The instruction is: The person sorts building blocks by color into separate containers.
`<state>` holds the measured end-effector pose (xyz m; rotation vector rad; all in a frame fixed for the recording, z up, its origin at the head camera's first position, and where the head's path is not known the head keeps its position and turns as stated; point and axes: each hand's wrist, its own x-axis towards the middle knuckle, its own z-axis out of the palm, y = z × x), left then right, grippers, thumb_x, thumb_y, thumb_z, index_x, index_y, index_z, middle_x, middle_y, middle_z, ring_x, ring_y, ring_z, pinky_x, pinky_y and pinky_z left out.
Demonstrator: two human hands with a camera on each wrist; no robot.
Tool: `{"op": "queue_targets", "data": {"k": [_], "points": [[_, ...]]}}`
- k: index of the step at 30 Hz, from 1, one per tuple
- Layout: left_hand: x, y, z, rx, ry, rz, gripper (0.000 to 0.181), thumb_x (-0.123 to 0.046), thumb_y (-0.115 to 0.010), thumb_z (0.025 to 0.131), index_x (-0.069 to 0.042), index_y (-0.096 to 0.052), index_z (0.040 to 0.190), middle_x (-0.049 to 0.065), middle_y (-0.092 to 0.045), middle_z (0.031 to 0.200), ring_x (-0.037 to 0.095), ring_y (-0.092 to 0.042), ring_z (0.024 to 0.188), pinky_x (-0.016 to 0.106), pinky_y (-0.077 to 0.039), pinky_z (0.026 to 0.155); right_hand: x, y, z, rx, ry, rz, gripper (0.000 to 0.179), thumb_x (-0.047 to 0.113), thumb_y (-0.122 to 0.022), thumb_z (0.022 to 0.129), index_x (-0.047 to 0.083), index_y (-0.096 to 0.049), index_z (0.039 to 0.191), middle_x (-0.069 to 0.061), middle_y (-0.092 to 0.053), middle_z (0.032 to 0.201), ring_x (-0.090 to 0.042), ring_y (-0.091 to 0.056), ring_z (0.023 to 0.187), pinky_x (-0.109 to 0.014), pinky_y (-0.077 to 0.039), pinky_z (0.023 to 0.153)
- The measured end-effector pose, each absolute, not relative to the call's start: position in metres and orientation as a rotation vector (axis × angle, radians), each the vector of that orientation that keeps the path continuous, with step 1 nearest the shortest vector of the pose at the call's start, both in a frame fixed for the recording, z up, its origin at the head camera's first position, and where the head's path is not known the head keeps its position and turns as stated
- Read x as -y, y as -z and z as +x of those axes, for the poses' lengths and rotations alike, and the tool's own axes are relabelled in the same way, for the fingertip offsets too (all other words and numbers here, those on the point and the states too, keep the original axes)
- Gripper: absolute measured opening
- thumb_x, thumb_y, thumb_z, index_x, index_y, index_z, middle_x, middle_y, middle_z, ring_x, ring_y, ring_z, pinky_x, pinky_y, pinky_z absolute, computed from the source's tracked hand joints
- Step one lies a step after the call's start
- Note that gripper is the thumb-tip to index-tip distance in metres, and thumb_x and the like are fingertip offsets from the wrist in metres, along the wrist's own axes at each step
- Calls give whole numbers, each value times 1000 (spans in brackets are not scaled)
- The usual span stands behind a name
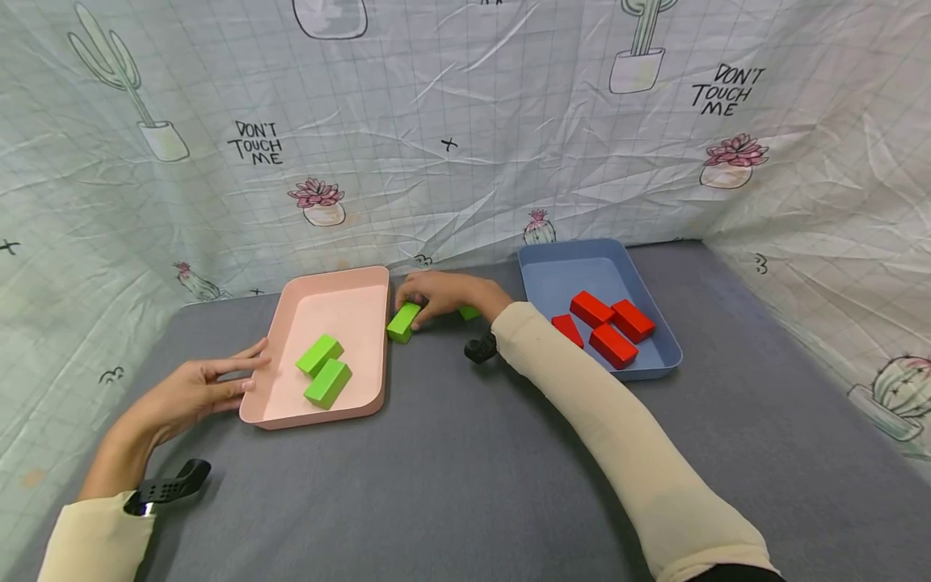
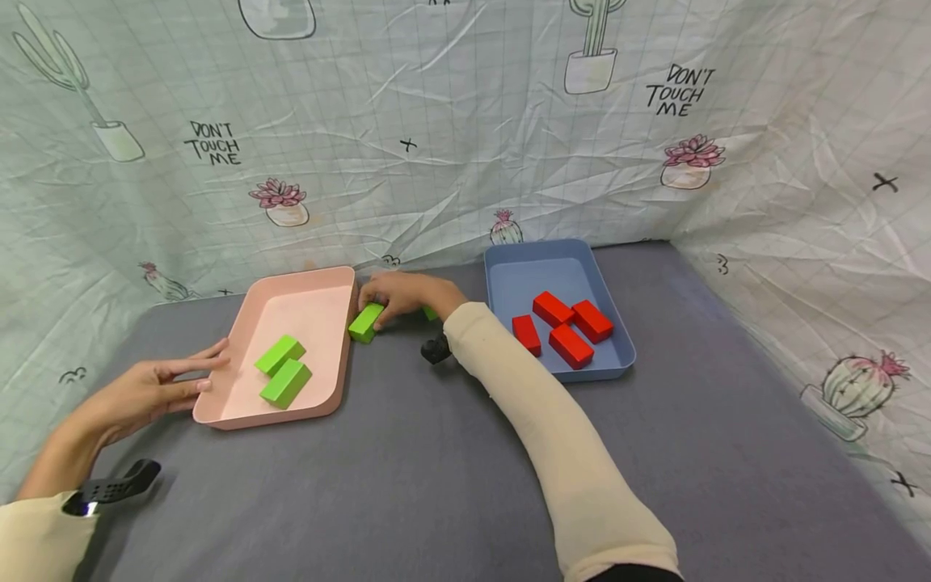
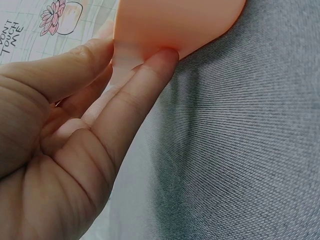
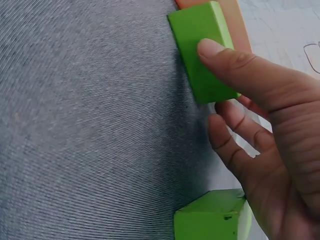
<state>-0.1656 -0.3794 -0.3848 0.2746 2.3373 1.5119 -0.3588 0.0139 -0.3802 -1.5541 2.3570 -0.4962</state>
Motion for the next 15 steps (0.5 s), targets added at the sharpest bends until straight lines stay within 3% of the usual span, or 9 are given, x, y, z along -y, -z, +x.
{"op": "queue_targets", "data": {"k": [3,6,15], "points": [[379,385,-166,-2336,-1510,274,57,-13,-60,104,8,-36,152,-8,-14,168,-16,-42,130,26,-55,94,-16,380,-361,-2329,581,-1523,33,20,-82,88,9,-64,114,-7,-58,121,-21,-57,118,-27,-45,101],[379,385,-166,-2339,-1504,277,57,-13,-60,104,8,-37,152,-6,-13,169,-16,-41,130,26,-55,94,-19,379,-361,-2283,668,-1478,33,16,-84,86,9,-62,110,-5,-62,122,-21,-58,125,-27,-46,104],[378,384,-164,-2339,-1509,287,57,-13,-60,104,7,-37,152,-7,-14,168,-17,-40,130,25,-55,94,-27,372,-357,-2286,620,-1577,41,20,-79,91,14,-70,130,0,-69,127,-16,-62,115,-28,-49,103]]}}
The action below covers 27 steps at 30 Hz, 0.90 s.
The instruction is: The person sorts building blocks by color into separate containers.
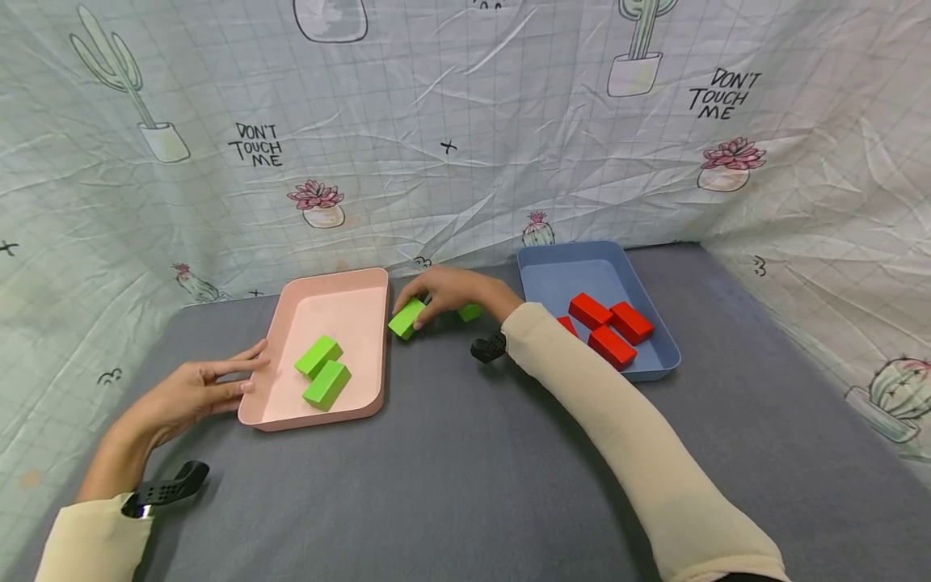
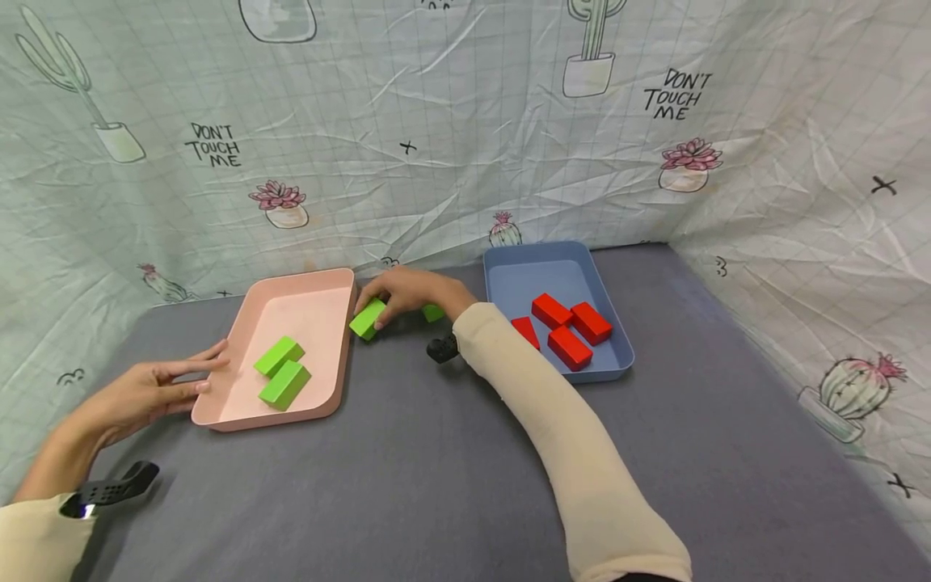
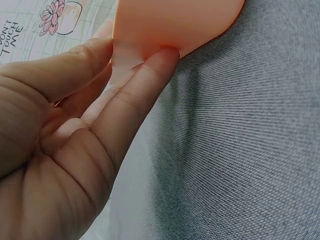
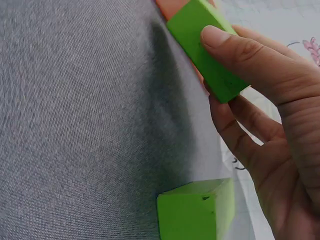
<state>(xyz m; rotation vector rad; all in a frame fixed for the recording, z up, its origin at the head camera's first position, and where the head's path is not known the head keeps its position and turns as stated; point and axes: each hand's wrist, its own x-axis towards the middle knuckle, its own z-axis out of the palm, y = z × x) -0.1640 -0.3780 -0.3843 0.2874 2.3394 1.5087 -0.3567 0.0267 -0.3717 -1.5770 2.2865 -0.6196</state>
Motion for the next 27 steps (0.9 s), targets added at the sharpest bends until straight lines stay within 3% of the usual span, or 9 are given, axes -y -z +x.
{"op": "queue_targets", "data": {"k": [27], "points": [[380,385,-165,-2354,-1494,273,56,-15,-60,104,5,-39,152,-10,-16,167,-18,-41,128,24,-55,93,-45,357,-331,-2368,711,-1660,41,26,-82,88,19,-73,128,5,-73,118,-9,-63,96,-27,-52,86]]}}
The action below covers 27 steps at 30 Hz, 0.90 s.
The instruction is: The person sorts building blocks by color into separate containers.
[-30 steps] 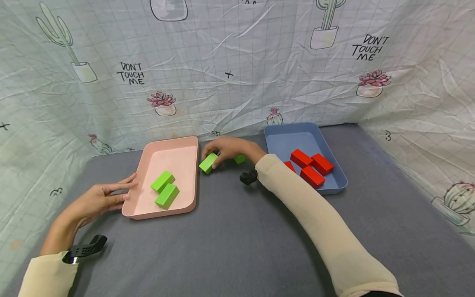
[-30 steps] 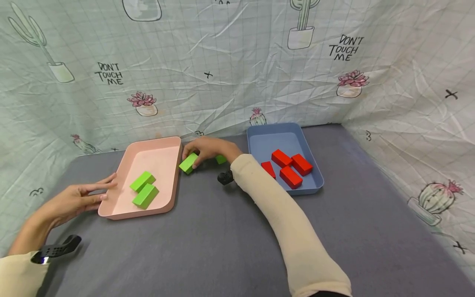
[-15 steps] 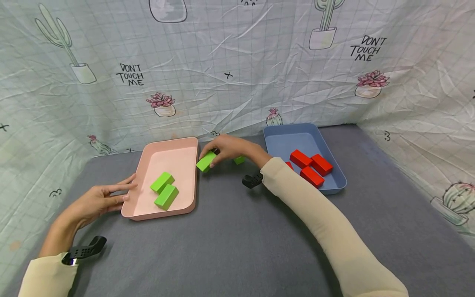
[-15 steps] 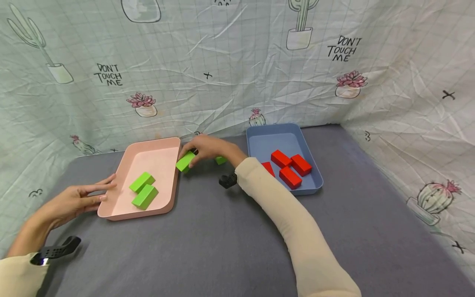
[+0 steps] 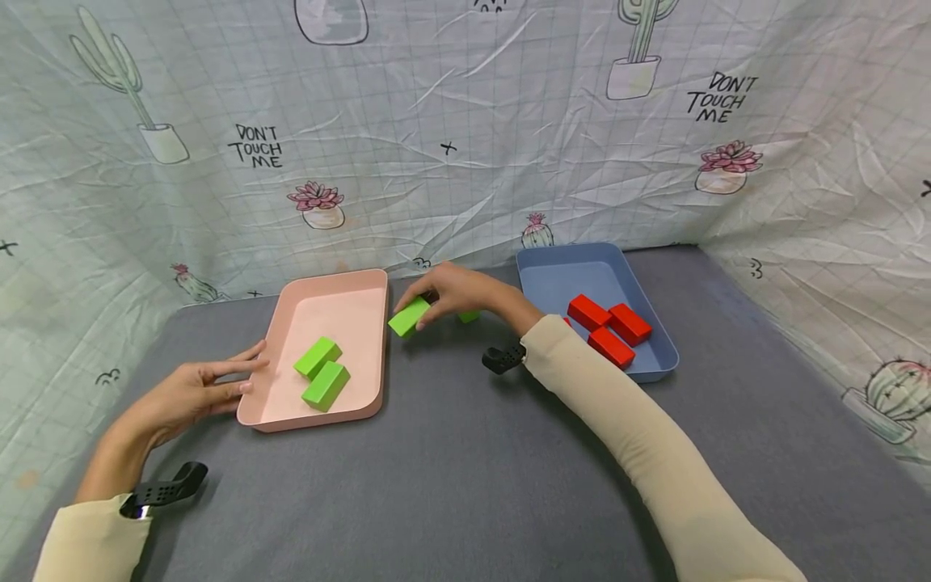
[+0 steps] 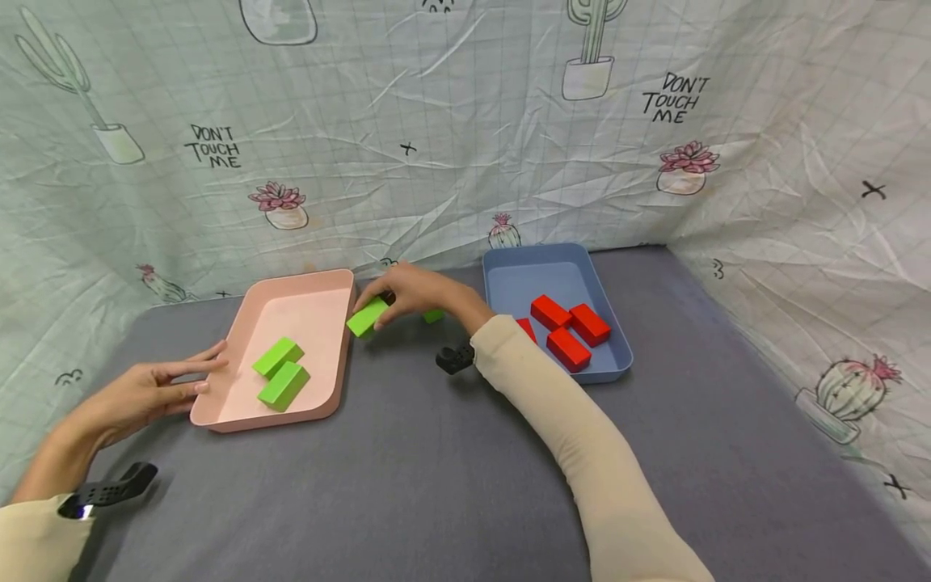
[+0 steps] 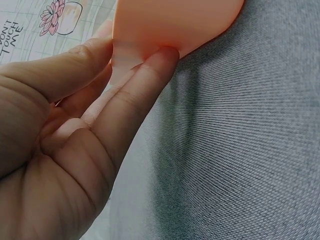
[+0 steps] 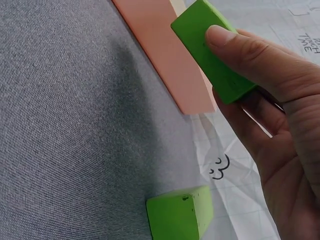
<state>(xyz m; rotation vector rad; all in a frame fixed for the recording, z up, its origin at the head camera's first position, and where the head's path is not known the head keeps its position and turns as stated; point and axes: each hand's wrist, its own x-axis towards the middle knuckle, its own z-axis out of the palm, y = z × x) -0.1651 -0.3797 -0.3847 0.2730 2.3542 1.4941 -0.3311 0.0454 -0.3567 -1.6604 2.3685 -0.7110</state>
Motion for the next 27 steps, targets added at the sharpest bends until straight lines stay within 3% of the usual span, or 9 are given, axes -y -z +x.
{"op": "queue_targets", "data": {"k": [8,27], "points": [[380,384,-165,-2330,-1506,269,57,-14,-60,104,6,-37,152,-9,-14,168,-16,-42,129,25,-55,94,-44,358,-329,-2342,751,-1673,41,26,-82,88,18,-73,128,4,-73,117,-9,-63,96,-42,-54,92],[378,383,-162,-2318,-1528,287,56,-11,-58,105,9,-36,151,-9,-14,168,-12,-45,129,26,-54,94,-45,355,-325,-2309,817,-1701,43,27,-81,89,16,-72,130,4,-74,117,-8,-63,92,-38,-55,87]]}}
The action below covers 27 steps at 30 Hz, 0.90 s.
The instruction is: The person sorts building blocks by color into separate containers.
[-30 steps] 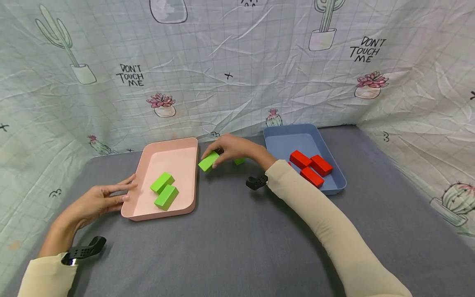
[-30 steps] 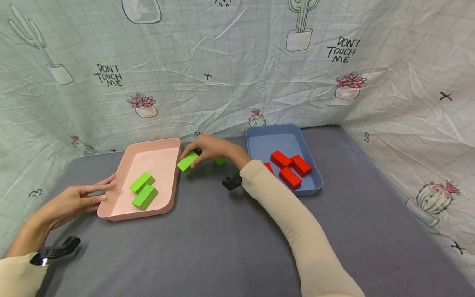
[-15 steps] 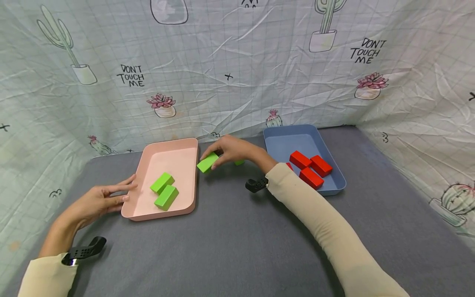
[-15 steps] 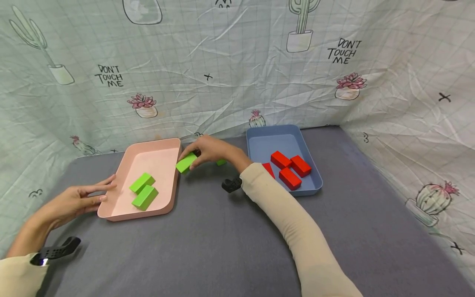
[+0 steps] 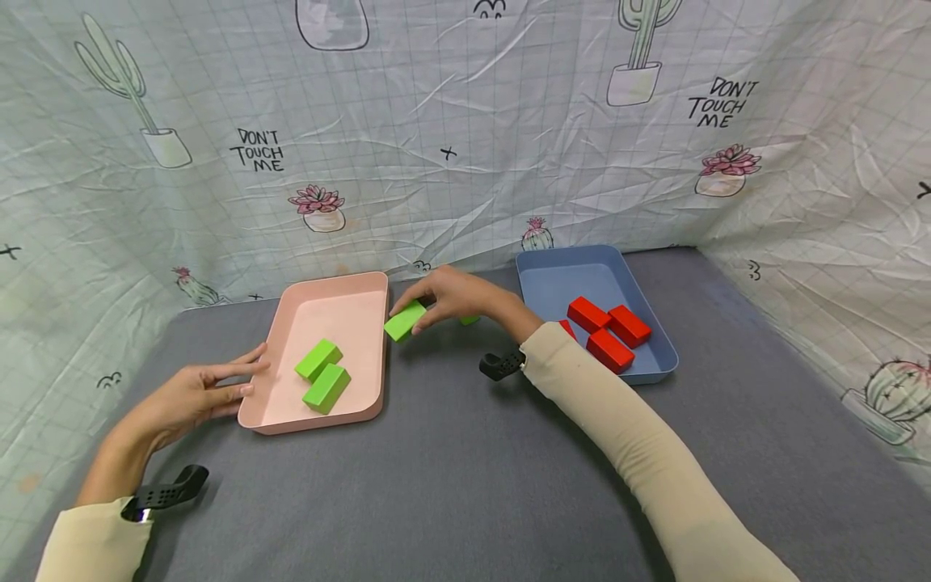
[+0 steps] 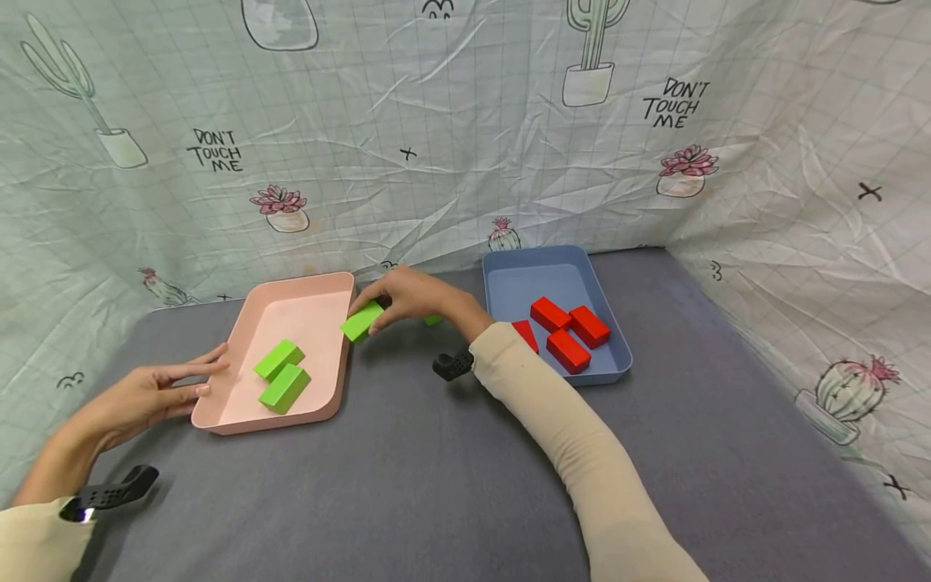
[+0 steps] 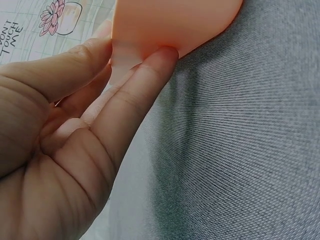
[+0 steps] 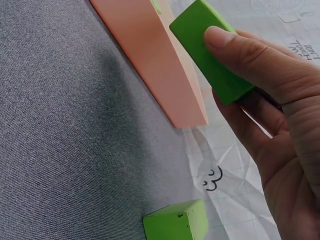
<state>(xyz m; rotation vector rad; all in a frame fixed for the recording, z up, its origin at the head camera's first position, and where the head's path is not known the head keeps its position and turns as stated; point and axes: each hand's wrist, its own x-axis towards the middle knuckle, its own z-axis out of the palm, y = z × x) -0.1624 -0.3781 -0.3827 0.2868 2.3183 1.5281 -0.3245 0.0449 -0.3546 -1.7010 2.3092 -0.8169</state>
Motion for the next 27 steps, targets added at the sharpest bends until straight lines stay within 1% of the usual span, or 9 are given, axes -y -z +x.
{"op": "queue_targets", "data": {"k": [5,10,12,17,23,27], "points": [[379,384,-163,-2317,-1530,282,56,-12,-58,104,9,-36,151,-11,-15,168,-12,-45,129,26,-55,94,-45,355,-324,-2301,826,-1709,43,25,-81,89,14,-72,129,4,-74,116,-7,-62,91,-37,-55,86],[379,384,-163,-2309,-1537,282,56,-12,-58,104,9,-36,151,-11,-15,168,-11,-46,129,26,-55,94,-45,355,-324,-2308,822,-1724,43,25,-82,88,15,-73,129,5,-74,115,-6,-62,90,-25,-52,82],[379,384,-163,-2315,-1532,286,56,-12,-58,104,9,-36,151,-10,-15,168,-12,-45,129,26,-55,94,-45,355,-323,-2311,822,-1727,43,26,-82,88,15,-73,129,6,-74,114,-7,-62,90,-23,-51,81],[380,384,-165,-2319,-1522,304,56,-12,-58,105,8,-36,152,-10,-14,168,-14,-42,130,26,-55,94,-43,354,-322,-2314,823,-1732,44,27,-82,88,16,-73,129,8,-74,113,-8,-61,89,-24,-50,80],[383,384,-167,-2314,-1522,330,55,-11,-57,105,9,-36,151,-10,-14,168,-14,-42,131,26,-54,94,-40,353,-320,-2322,825,-1720,43,28,-82,88,20,-73,129,9,-74,114,-4,-61,89,-25,-52,82],[384,385,-169,-2311,-1521,332,55,-11,-57,105,9,-35,151,-9,-14,168,-14,-42,131,26,-54,94,-37,353,-319,-2313,841,-1704,44,27,-82,87,18,-73,129,8,-74,114,-4,-61,90,-24,-52,83]]}}
